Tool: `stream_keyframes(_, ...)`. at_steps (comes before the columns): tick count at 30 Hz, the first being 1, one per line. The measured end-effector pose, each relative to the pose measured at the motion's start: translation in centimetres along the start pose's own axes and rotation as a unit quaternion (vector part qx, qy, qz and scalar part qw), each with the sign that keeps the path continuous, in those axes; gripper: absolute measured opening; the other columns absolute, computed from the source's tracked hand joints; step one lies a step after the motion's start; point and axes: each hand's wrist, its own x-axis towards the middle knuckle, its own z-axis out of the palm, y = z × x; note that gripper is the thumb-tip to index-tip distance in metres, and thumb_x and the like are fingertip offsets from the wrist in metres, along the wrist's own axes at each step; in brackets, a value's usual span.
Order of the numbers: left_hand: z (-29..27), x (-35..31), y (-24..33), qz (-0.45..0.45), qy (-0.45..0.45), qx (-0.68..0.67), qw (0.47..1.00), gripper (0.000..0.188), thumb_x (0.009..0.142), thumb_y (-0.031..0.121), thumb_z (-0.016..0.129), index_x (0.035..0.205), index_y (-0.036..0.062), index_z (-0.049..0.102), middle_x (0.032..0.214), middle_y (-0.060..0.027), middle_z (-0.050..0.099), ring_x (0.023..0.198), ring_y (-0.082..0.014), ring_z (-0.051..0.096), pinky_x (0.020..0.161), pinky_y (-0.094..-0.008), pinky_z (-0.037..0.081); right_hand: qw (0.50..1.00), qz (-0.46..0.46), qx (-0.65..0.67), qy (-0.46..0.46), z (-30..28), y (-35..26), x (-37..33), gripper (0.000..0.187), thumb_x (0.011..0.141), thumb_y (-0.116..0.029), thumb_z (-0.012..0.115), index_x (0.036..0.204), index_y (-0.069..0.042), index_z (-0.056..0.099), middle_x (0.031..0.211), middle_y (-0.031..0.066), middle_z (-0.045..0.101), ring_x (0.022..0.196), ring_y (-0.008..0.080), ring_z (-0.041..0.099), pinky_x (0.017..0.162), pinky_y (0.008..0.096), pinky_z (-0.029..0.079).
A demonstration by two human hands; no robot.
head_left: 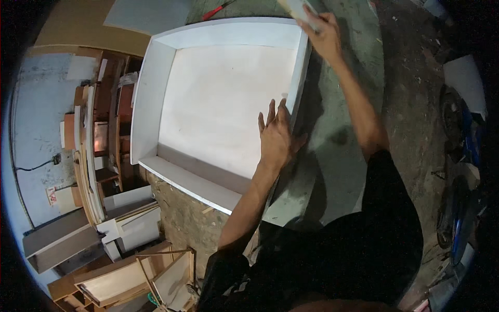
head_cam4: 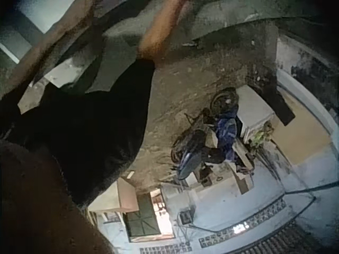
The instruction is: The person sands the outer edges and corner of a white wooden drawer using a hand sanding block, after spraying a liquid onto the drawer surface.
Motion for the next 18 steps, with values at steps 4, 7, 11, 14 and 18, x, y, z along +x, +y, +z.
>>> stream_keyframes(4, -0.2, -0.4, -0.6, 0.002, -0.006, -0.010, 1.000, 0.107, 0.068, 0.035, 0.088, 0.146, -0.0053, 0.027, 0.145, -0.0253, 0.043, 0.144, -0.0387, 0.030, 0.115, -0.0599, 0.025, 0.987, 0.021, 0.104, -0.122, -4.3, -10.3, -10.2, 0.053, 0.079, -0.038, 0.081, 0.129, -0.028, 0.067, 0.113, 0.0123, 0.052, 0.110, 0.0284, 0.052, 0.093, 0.0432, 0.046)
stream_keyframes(7, -0.4, -0.5, -0.5, -0.006, -0.020, -0.014, 1.000, 0.110, 0.066, 0.035, 0.089, 0.146, -0.0053, 0.026, 0.147, -0.0249, 0.040, 0.144, -0.0389, 0.029, 0.114, -0.0612, 0.025, 0.985, -0.006, 0.028, -0.171, -4.9, -9.4, -7.1, 0.054, 0.079, -0.034, 0.081, 0.131, -0.029, 0.066, 0.109, 0.0103, 0.051, 0.108, 0.0273, 0.052, 0.092, 0.0423, 0.047)
stream_keyframes(11, -0.3, 0.1, 0.4, -0.005, -0.037, -0.008, 0.999, 0.110, 0.065, 0.033, 0.089, 0.146, -0.0059, 0.025, 0.145, -0.0255, 0.043, 0.144, -0.0394, 0.030, 0.114, -0.0621, 0.025, 1.000, -0.001, -0.007, -0.030, -1.0, -0.4, 1.1, 0.046, 0.084, -0.041, 0.075, 0.126, -0.023, 0.068, 0.114, 0.0165, 0.058, 0.106, 0.0294, 0.055, 0.092, 0.0410, 0.047)
stream_keyframes(14, 0.1, -0.4, -0.2, -0.004, -0.018, -0.020, 1.000, 0.110, 0.064, 0.032, 0.090, 0.145, -0.0071, 0.026, 0.137, -0.0274, 0.050, 0.143, -0.0394, 0.032, 0.112, -0.0623, 0.027, 1.000, 0.025, -0.016, -0.003, -0.1, -3.7, -2.4, 0.045, 0.083, -0.033, 0.078, 0.126, -0.021, 0.069, 0.108, 0.0139, 0.056, 0.103, 0.0258, 0.055, 0.088, 0.0380, 0.048)
stream_keyframes(18, -0.3, -0.4, -0.4, 0.015, 0.009, -0.023, 1.000, 0.112, 0.060, 0.034, 0.091, 0.142, -0.0087, 0.029, 0.127, -0.0288, 0.055, 0.141, -0.0384, 0.036, 0.111, -0.0603, 0.031, 0.985, 0.022, 0.093, -0.141, -5.3, -11.8, -11.8, 0.055, 0.080, -0.041, 0.079, 0.132, -0.033, 0.064, 0.114, 0.0143, 0.053, 0.106, 0.0307, 0.053, 0.093, 0.0404, 0.046)
